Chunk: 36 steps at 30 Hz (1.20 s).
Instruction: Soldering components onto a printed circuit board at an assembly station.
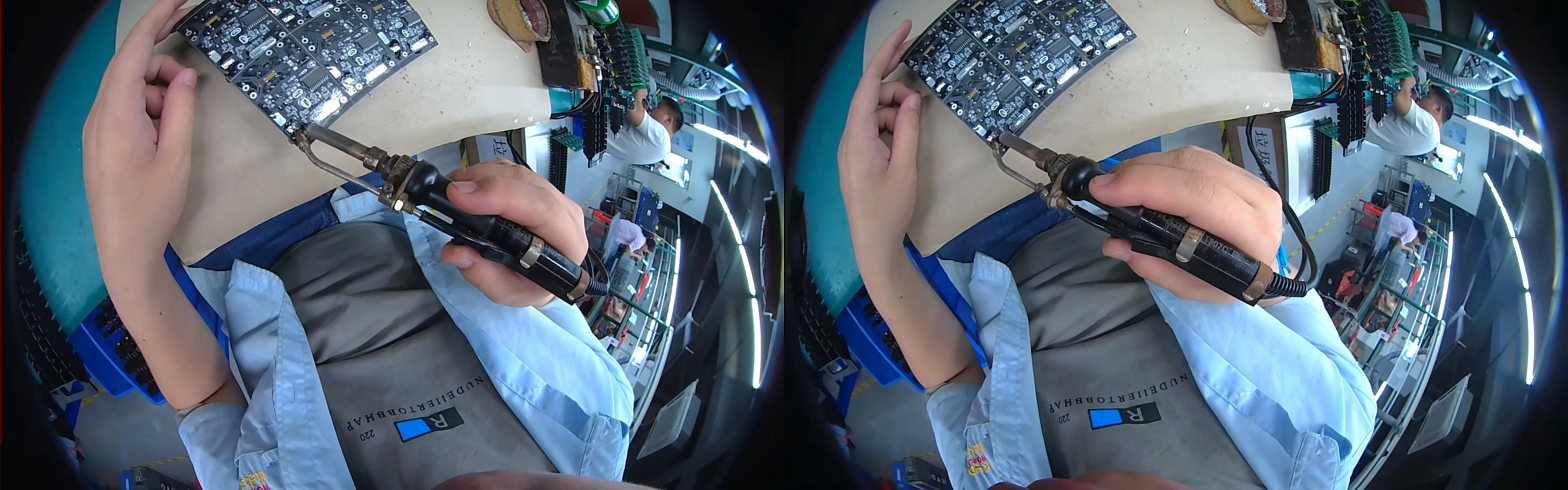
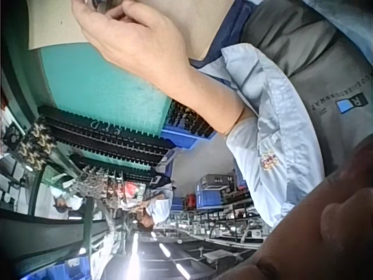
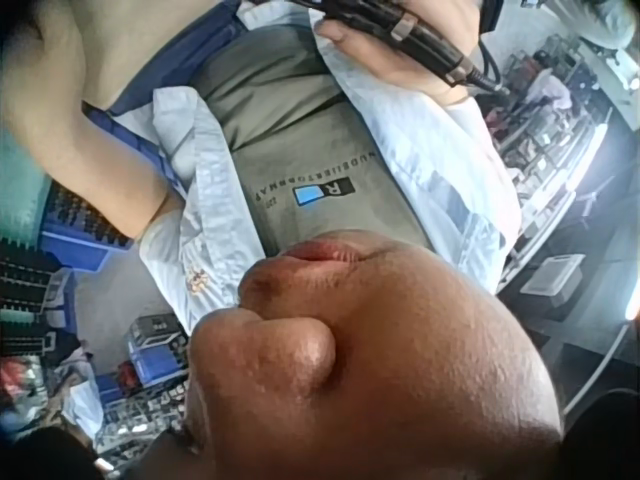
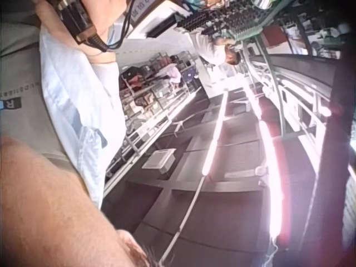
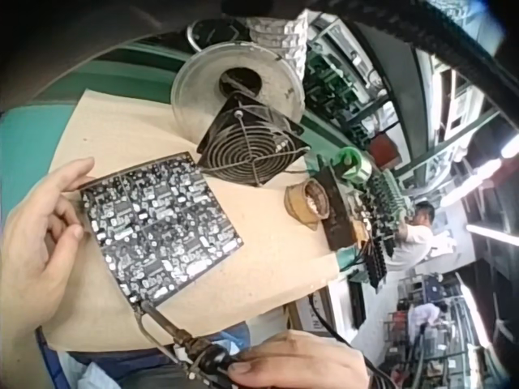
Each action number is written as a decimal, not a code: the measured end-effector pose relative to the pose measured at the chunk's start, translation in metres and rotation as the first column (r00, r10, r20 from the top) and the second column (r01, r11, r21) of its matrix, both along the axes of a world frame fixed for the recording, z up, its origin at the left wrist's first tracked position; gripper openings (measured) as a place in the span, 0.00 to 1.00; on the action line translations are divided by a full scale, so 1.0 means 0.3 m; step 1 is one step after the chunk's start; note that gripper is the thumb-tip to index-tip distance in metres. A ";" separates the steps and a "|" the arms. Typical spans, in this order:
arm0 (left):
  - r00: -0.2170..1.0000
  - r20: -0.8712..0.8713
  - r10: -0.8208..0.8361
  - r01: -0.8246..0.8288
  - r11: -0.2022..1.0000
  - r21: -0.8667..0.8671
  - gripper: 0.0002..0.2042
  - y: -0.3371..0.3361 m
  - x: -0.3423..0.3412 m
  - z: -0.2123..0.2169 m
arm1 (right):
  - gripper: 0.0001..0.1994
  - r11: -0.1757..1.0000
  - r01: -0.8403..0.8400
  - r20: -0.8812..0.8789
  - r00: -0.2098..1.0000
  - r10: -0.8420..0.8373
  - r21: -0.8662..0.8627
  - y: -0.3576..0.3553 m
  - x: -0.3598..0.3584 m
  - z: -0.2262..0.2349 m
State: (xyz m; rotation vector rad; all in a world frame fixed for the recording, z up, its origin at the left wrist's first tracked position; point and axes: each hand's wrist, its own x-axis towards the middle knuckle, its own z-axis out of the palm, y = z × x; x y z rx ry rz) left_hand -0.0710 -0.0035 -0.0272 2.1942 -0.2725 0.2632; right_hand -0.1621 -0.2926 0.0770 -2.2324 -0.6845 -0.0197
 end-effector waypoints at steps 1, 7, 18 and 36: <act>1.000 -0.021 0.004 -0.004 1.000 0.012 0.28 0.000 -0.001 0.003 | 0.25 1.000 -0.006 0.003 1.000 0.006 0.007 -0.002 -0.001 -0.005; 1.000 0.017 -0.011 0.011 1.000 0.007 0.28 0.004 0.003 -0.008 | 0.25 1.000 -0.007 0.021 1.000 0.007 0.020 -0.007 -0.001 -0.012; 0.999 0.031 -0.025 0.025 1.000 -0.007 0.28 0.009 0.005 -0.011 | 0.25 1.000 -0.006 0.035 0.999 0.005 0.028 -0.006 0.000 -0.017; 0.999 0.043 -0.024 0.023 1.000 0.014 0.28 0.006 0.002 -0.006 | 0.25 1.000 -0.011 0.003 1.000 0.011 0.022 -0.005 -0.002 -0.006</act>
